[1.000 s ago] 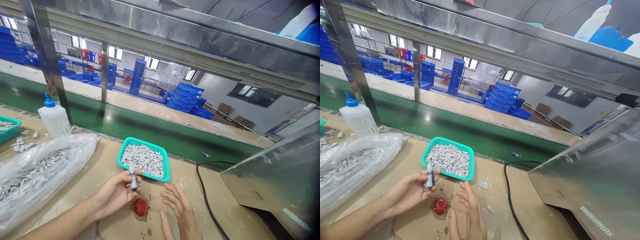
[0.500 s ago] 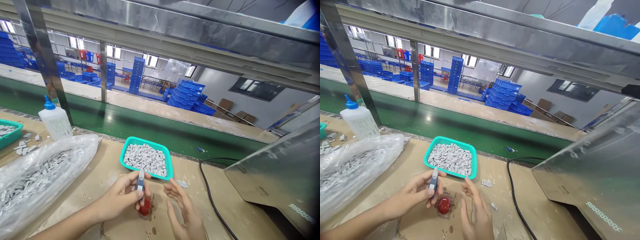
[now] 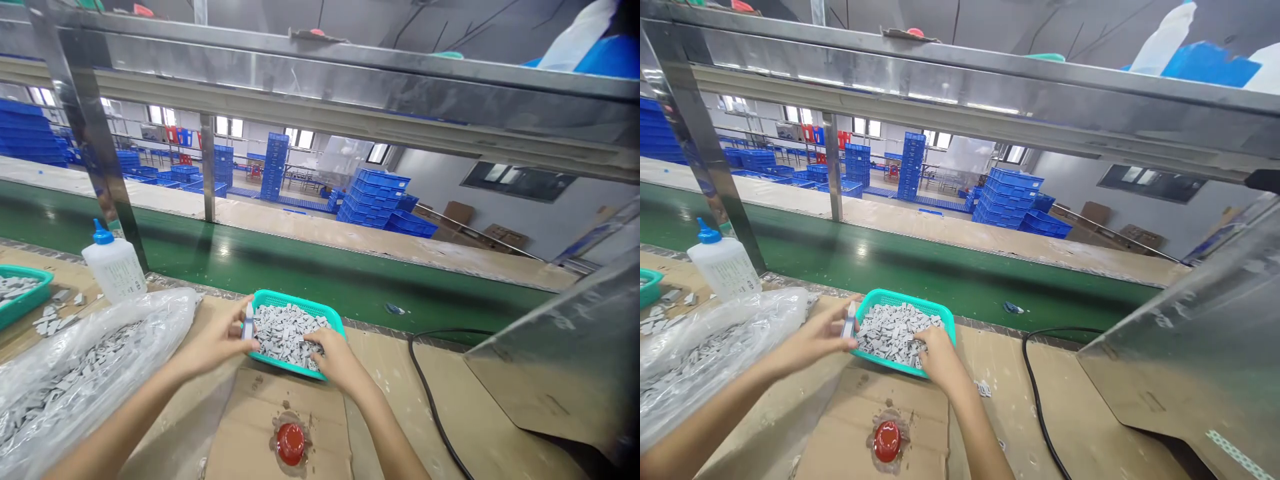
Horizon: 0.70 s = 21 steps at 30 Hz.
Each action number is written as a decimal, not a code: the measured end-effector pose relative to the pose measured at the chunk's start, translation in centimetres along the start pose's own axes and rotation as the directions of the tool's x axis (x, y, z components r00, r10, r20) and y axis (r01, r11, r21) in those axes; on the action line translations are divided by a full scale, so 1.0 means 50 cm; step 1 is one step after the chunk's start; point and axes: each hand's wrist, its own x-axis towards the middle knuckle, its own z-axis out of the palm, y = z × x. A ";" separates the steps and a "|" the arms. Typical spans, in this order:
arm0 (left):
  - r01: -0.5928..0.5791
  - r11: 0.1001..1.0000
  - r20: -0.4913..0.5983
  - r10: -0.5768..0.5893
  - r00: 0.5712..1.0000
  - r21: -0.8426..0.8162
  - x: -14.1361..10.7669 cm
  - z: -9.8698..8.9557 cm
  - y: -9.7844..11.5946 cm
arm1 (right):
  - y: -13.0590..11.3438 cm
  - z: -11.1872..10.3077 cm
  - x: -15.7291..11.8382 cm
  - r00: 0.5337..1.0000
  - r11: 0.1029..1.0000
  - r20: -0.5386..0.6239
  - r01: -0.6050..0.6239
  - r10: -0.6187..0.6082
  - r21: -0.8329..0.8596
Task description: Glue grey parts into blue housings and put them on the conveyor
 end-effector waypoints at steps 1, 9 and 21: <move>-0.004 0.992 -0.079 0.014 0.997 0.126 0.030 -0.020 -0.004 | 0.000 0.001 -0.003 1.000 1.000 -0.016 -0.002 0.003 0.012; 0.222 0.880 -0.359 -0.064 0.931 0.419 0.232 -0.114 -0.070 | 0.008 0.024 -0.030 0.970 0.983 -0.232 -0.032 0.074 0.179; 0.209 0.860 -0.406 -0.002 0.914 0.466 0.268 -0.083 -0.051 | 0.022 -0.007 -0.068 0.876 0.660 -0.369 0.079 0.312 0.747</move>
